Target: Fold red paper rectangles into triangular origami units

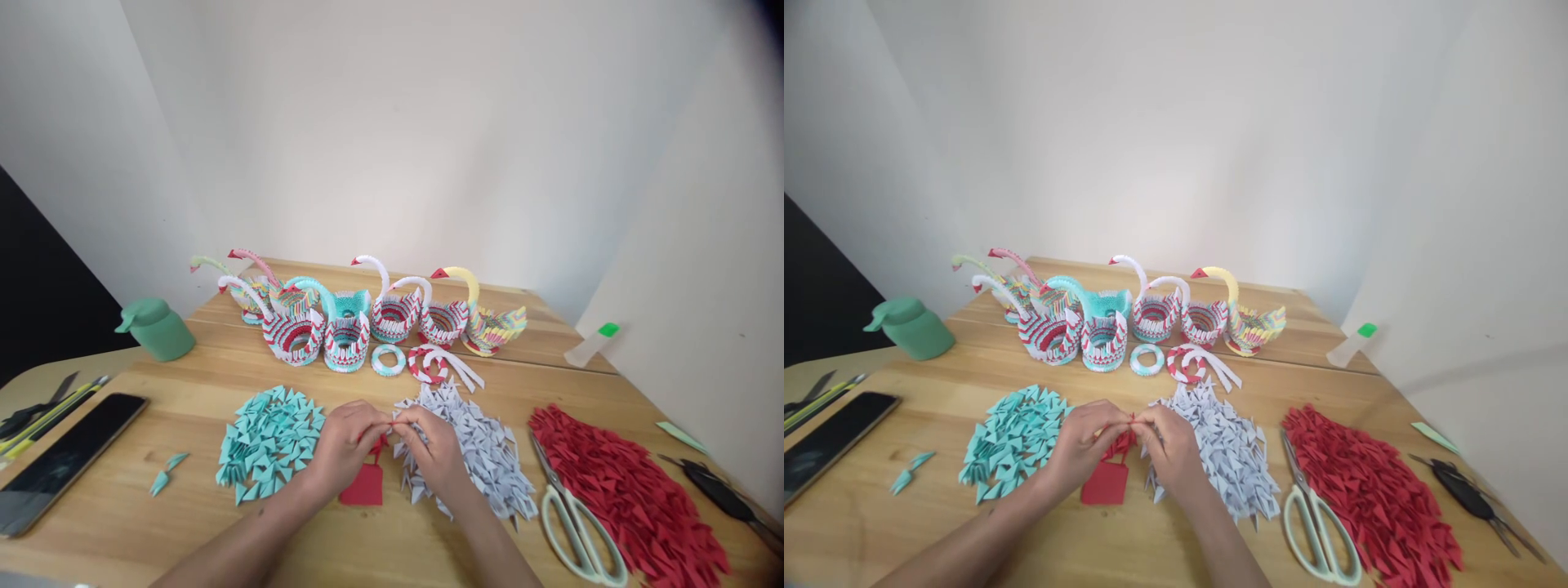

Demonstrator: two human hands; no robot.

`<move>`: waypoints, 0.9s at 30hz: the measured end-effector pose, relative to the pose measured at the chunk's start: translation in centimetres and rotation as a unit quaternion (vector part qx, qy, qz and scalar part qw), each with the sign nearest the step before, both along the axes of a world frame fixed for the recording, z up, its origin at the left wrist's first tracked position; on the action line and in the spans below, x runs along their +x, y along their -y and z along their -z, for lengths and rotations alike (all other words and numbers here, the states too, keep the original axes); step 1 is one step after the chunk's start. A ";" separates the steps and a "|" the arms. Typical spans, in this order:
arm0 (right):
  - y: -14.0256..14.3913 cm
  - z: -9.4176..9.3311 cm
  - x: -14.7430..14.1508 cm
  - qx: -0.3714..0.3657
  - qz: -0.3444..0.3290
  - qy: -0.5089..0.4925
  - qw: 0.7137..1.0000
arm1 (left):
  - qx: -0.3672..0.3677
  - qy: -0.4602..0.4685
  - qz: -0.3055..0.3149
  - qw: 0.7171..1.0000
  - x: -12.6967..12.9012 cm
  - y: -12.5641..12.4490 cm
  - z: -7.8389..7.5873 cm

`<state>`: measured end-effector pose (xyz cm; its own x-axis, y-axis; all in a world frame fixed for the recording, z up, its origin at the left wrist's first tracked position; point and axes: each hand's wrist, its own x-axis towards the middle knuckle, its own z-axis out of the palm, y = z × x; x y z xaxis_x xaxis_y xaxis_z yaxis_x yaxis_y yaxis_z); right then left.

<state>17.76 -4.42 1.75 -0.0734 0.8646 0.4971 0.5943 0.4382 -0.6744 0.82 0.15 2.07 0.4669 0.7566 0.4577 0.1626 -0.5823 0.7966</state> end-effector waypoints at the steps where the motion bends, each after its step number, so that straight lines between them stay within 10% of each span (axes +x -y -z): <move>1: 0.1 -0.1 0.0 0.005 0.004 -0.006 1.000 | -0.055 0.030 -0.004 0.998 0.1 0.1 0.1; 9: 0.3 -0.4 -0.3 0.066 0.017 -0.033 0.997 | -0.329 0.170 0.030 0.928 0.5 0.3 0.7; 27: 0.0 -0.6 -0.4 0.091 0.000 -0.016 0.996 | -0.223 0.136 0.061 0.963 -0.1 0.2 0.3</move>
<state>17.38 -4.46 2.34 -0.0547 0.7606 0.6470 0.5739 0.5542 -0.6030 0.77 0.00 1.80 0.4731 0.8536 0.2181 -0.1350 -0.1744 0.9754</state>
